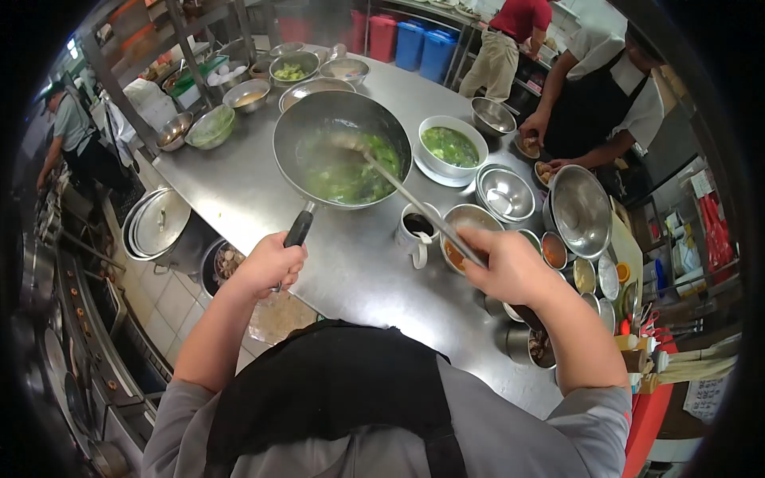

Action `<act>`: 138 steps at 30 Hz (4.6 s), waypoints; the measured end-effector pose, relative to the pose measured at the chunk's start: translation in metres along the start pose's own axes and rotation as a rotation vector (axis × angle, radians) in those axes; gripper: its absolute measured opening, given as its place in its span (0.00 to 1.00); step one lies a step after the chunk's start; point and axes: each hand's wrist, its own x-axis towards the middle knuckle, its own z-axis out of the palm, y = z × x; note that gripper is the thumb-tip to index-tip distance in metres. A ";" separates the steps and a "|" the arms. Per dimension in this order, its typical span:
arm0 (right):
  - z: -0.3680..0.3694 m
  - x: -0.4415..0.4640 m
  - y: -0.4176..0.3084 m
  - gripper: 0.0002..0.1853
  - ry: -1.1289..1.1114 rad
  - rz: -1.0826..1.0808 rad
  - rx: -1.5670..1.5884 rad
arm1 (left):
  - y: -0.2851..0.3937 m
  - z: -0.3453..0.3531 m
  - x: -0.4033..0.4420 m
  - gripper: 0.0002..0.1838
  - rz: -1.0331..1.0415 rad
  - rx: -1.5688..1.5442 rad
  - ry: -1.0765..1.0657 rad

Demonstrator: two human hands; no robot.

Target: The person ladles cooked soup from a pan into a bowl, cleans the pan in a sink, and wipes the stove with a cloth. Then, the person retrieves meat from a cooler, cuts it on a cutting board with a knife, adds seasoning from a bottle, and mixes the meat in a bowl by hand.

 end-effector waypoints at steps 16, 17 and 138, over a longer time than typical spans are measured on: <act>0.016 0.009 -0.040 0.16 -0.329 0.326 1.088 | -0.002 0.002 0.019 0.07 0.081 0.012 0.024; 0.018 0.012 -0.037 0.17 -0.355 0.293 1.165 | -0.002 0.002 0.018 0.07 0.070 0.015 0.022; -0.035 0.017 0.062 0.17 0.156 0.241 0.887 | 0.035 0.001 0.036 0.07 0.106 0.089 0.033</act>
